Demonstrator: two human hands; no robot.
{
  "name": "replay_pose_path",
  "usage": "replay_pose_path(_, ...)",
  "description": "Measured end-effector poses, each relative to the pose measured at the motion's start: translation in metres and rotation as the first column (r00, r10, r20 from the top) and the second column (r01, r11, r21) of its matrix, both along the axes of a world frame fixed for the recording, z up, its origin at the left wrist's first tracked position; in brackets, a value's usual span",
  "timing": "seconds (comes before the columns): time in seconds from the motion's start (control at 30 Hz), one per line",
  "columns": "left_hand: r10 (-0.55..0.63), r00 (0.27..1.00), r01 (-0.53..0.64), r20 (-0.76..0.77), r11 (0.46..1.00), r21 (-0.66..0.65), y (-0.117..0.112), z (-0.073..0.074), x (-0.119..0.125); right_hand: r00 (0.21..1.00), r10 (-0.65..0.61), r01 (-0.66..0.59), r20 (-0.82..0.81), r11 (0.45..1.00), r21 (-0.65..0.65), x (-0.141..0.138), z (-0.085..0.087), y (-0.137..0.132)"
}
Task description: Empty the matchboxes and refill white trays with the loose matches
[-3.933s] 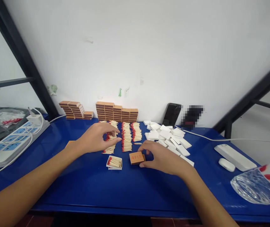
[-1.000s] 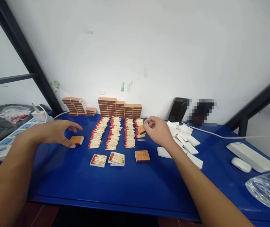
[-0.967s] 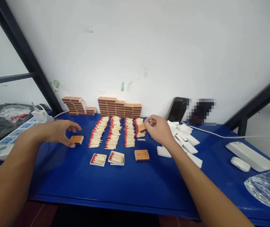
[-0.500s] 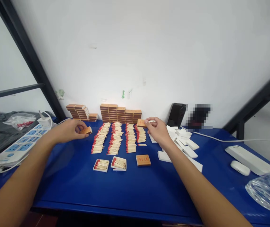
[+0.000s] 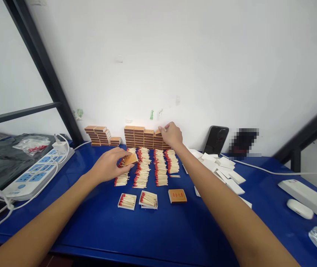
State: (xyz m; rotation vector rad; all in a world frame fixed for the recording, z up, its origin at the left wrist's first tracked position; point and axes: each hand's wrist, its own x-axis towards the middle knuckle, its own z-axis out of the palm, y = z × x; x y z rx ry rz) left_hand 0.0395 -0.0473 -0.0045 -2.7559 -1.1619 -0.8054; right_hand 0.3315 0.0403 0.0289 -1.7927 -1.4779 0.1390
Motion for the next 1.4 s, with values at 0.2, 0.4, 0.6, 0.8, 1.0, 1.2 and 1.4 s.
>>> replay_pose_path(0.2,-0.022,1.000,0.022,0.008,1.000,-0.021,-0.007,-0.001,0.009,0.984,0.017,-0.025,0.176,0.999,0.044,0.010,-0.008,-0.019)
replay_pose_path(0.4,-0.060,0.998,0.062,0.034,0.997,-0.038,-0.010,-0.008,0.015,0.958,0.082,-0.101,0.274,0.993,0.054,0.011,-0.016,-0.022)
replay_pose_path(0.6,-0.121,0.991,0.122,0.060,0.993,-0.003,-0.008,-0.012,0.014,0.972,0.095,-0.107,0.214,0.993,0.049,0.004,-0.013,-0.011)
replay_pose_path(0.8,-0.164,0.985,0.165,0.057,0.986,-0.009,-0.008,-0.013,0.015,0.981,0.138,-0.151,0.138,0.984,0.092,0.008,-0.012,-0.046)
replay_pose_path(1.0,-0.152,0.982,0.150,0.111,0.988,0.019,-0.014,-0.011,0.022,0.805,0.492,-0.503,-0.331,0.862,0.059,-0.011,-0.029,-0.130)
replay_pose_path(1.2,-0.200,0.967,0.182,0.155,0.975,0.125,-0.025,-0.014,0.037,0.609,0.425,-0.524,-0.669,0.849,0.062,-0.046,-0.055,-0.162)
replay_pose_path(1.4,-0.224,0.937,0.189,0.269,0.970,0.151,-0.026,-0.021,0.042,0.576,0.373,-0.453,-0.728,0.886,0.095,-0.044,-0.060,-0.161)
